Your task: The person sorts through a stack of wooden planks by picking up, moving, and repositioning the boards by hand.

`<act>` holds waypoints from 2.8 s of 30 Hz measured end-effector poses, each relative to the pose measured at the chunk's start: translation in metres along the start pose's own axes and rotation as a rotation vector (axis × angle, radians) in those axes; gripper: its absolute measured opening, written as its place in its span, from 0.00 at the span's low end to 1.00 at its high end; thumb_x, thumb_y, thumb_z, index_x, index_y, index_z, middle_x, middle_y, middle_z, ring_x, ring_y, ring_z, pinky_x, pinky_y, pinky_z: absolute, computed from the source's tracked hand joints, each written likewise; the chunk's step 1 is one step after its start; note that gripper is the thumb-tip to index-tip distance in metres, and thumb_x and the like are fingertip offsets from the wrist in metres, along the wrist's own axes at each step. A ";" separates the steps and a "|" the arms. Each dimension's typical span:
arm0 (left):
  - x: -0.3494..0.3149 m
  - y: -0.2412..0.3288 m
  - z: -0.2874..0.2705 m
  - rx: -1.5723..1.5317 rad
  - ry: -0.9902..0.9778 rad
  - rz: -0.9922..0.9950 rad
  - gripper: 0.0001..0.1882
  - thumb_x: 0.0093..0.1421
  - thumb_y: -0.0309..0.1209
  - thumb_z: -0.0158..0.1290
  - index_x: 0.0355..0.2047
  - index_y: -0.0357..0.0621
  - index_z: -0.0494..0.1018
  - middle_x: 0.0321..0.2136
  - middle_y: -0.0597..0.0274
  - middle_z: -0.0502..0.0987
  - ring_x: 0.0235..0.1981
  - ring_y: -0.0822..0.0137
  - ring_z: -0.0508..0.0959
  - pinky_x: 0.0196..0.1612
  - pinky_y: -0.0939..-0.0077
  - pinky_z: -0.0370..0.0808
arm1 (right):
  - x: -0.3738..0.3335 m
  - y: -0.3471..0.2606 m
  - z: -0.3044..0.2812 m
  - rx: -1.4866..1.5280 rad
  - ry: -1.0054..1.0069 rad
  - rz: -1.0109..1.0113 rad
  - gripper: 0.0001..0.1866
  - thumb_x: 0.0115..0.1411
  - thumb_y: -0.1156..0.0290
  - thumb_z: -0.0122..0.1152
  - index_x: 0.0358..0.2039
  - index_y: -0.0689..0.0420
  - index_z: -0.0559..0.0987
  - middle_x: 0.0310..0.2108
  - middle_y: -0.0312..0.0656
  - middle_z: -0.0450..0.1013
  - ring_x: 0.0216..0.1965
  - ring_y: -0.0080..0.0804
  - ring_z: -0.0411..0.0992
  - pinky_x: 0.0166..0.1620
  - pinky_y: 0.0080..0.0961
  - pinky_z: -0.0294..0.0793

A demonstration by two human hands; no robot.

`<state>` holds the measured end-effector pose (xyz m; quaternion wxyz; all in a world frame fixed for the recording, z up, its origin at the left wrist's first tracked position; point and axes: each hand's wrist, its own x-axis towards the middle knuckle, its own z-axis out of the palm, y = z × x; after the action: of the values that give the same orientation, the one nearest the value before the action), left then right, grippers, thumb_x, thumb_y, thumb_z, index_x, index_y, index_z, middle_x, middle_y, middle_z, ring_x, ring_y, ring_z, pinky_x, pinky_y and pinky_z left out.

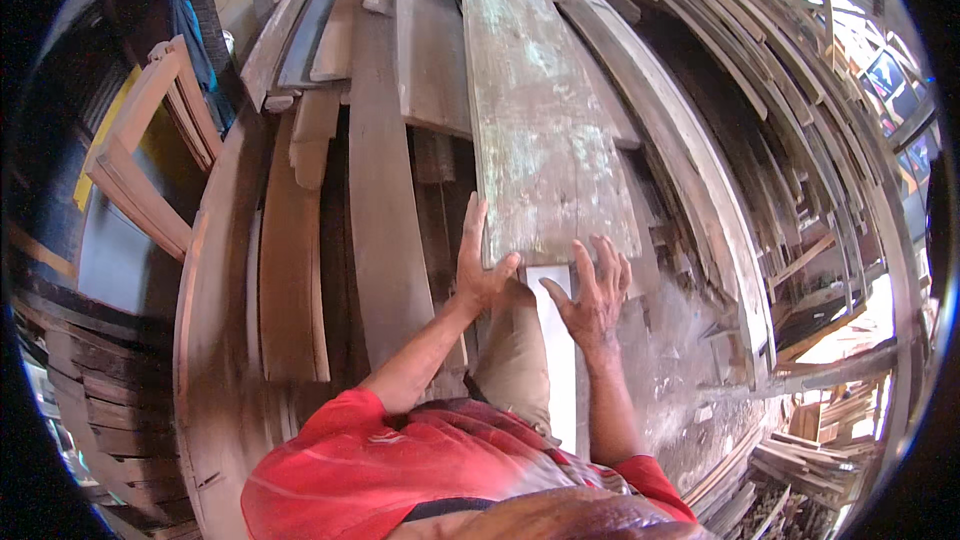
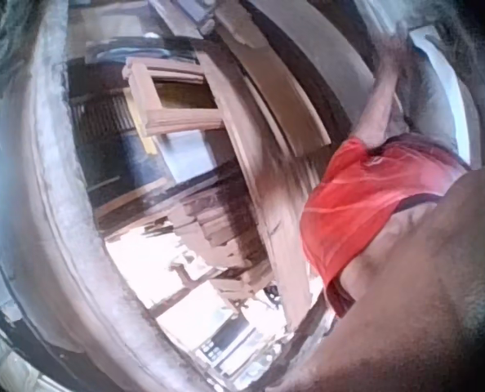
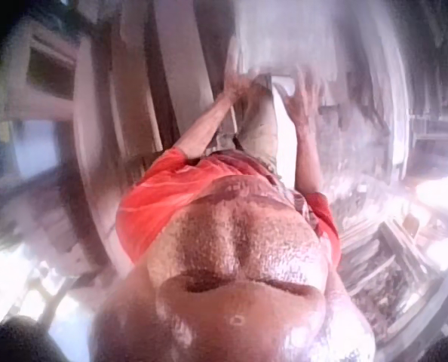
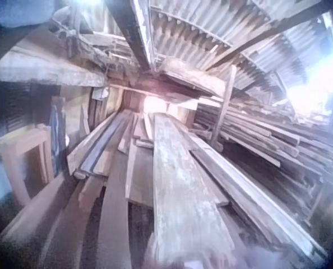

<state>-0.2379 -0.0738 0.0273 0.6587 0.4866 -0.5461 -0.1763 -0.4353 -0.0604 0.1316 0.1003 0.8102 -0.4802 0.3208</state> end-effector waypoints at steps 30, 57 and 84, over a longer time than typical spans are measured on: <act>0.281 -0.027 0.012 0.240 -0.006 0.264 0.33 0.69 0.52 0.45 0.64 0.39 0.67 0.65 0.31 0.62 0.68 0.39 0.61 0.69 0.48 0.57 | 0.273 0.118 0.112 -0.008 -0.058 -0.669 0.24 0.61 0.72 0.57 0.59 0.55 0.74 0.60 0.47 0.72 0.61 0.42 0.71 0.64 0.39 0.68; 0.001 -0.073 -0.143 0.934 0.014 -0.475 0.55 0.55 0.42 0.66 0.72 0.38 0.43 0.71 0.38 0.51 0.70 0.39 0.55 0.70 0.51 0.58 | 0.297 0.103 0.184 0.117 -0.460 -0.038 0.31 0.62 0.45 0.60 0.57 0.55 0.75 0.56 0.55 0.73 0.57 0.53 0.71 0.61 0.44 0.69; 0.015 -0.092 -0.149 0.741 0.181 -0.864 0.54 0.49 0.52 0.68 0.67 0.34 0.55 0.59 0.35 0.69 0.59 0.39 0.72 0.60 0.53 0.70 | 0.573 0.152 0.407 -0.509 -0.334 -0.469 0.28 0.65 0.68 0.51 0.64 0.60 0.63 0.48 0.63 0.73 0.43 0.57 0.78 0.46 0.46 0.79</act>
<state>-0.0722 -0.0608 -0.0310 0.3567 0.8770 -0.2646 -0.1836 -0.2003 -0.7400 0.1474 0.2892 0.8885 -0.3557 0.0231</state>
